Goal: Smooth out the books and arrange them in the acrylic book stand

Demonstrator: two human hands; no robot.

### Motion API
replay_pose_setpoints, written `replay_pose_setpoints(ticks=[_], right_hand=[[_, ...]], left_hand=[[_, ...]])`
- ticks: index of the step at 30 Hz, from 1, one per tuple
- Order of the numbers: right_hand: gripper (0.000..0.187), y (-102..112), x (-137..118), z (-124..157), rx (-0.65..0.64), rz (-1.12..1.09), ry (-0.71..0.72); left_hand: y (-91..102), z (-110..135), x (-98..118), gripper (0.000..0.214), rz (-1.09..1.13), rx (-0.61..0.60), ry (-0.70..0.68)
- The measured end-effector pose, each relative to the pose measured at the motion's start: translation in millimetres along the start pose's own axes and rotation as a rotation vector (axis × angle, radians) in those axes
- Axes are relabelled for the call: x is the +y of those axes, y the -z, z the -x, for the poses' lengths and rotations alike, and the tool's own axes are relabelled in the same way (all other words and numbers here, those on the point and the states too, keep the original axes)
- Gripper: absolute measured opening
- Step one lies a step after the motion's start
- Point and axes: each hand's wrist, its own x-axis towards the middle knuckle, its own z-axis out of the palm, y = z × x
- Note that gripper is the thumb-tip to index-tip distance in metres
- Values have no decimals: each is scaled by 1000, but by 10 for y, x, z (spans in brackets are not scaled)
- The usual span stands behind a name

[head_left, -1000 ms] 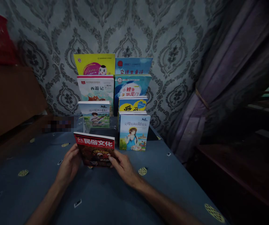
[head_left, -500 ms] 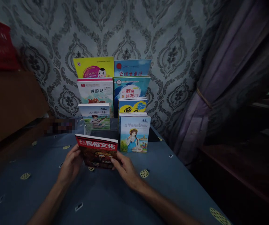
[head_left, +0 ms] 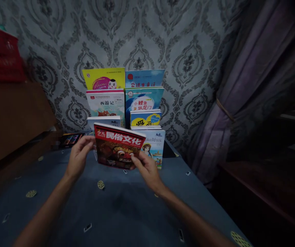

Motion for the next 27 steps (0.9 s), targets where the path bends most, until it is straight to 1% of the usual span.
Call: replay_pose_setpoints(ticks=[2, 3, 5, 6, 8, 9, 10, 12, 14, 16, 19, 22, 24, 27], right_hand=[[38, 118, -150, -123, 87, 19, 73], [36, 183, -231, -191, 123, 34, 99], [34, 314, -397, -341, 238, 55, 189], [33, 376, -480, -422, 289, 68, 236], [33, 482, -632, -596, 384, 83, 342], [35, 525, -695, -687, 409, 96, 395], [36, 558, -745, -779, 406, 123, 425], [39, 600, -799, -965, 359, 183, 460], [44, 607, -790, -1144, 294, 243, 461], [48, 581, -740, -1303, 240, 274, 448], [52, 502, -655, -1482, 186, 290, 447], [53, 405, -591, -1594, 133, 305, 448], [50, 346, -544, -1656, 90, 322, 427], [39, 273, -447, -1761, 32, 367, 362]], left_hand=[[33, -227, 137, 18, -287, 82, -210], [53, -344, 200, 18, -455, 103, -321], [82, -563, 298, 25, -781, 50, -495], [86, -656, 329, 31, -909, -6, -542], [70, -798, 354, 39, -1101, -107, -576], [53, -848, 350, 42, -1169, -152, -575], [34, -887, 339, 44, -1220, -191, -571], [-1, -946, 303, 46, -1270, -268, -560], [-16, -995, 266, 44, -1265, -332, -545], [-11, -1038, 240, 40, -1237, -358, -533], [15, -1080, 224, 36, -1224, -360, -540], [32, -1084, 220, 36, -1249, -363, -556], [30, -1065, 220, 37, -1278, -358, -563], [7, -1006, 236, 37, -1334, -335, -574]])
